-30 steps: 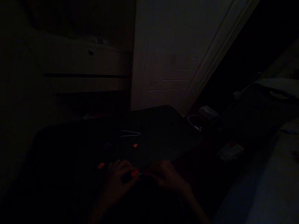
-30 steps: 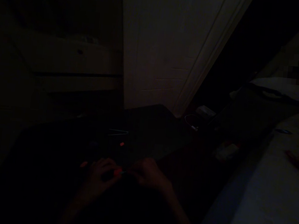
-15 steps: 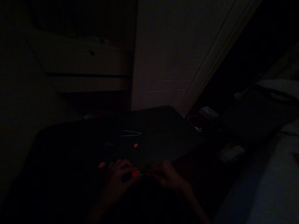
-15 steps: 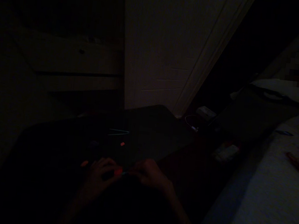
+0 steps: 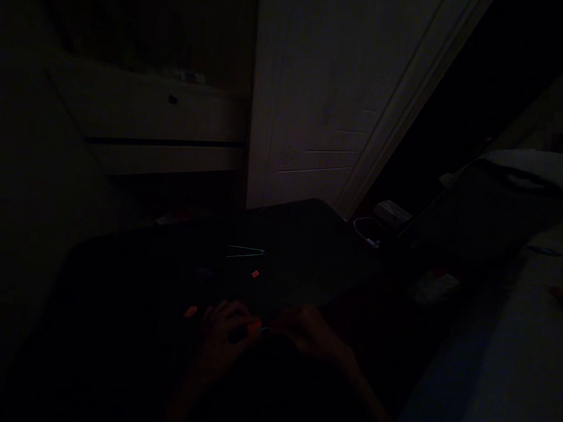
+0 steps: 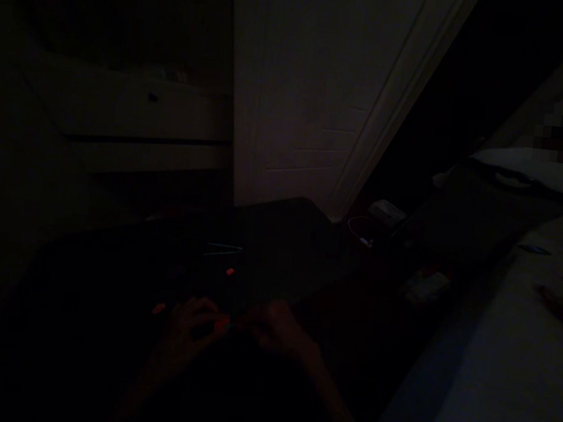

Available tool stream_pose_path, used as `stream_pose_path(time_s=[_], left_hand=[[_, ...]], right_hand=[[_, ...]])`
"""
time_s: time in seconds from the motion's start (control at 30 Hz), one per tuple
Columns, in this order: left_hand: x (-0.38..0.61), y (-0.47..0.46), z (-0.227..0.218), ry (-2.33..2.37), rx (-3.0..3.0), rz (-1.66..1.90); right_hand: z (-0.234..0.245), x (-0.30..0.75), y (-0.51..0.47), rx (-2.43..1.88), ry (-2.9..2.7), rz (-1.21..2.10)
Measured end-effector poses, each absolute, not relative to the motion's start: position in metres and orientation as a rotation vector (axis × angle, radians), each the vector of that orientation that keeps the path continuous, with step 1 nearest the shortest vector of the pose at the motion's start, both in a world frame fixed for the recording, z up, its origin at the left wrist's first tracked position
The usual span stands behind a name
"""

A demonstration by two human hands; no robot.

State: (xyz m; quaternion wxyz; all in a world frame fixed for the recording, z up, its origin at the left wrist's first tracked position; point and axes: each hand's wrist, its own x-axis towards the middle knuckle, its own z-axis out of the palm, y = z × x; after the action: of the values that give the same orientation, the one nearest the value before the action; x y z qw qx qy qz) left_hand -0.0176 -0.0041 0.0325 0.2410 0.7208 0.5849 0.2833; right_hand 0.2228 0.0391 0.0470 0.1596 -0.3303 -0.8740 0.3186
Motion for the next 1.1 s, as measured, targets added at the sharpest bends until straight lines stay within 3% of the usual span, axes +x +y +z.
stream_pose_path(time_s=[0.37,1.1], left_hand=[[-0.020,-0.009,0.024,1.587,1.919,0.917],[-0.019,-0.005,0.025,1.575,1.994,0.916]], right_hand=[[0.030,0.220,0.038,-1.053,-2.024,1.124],[0.039,0.217,0.032,-1.098,-1.953,1.113]])
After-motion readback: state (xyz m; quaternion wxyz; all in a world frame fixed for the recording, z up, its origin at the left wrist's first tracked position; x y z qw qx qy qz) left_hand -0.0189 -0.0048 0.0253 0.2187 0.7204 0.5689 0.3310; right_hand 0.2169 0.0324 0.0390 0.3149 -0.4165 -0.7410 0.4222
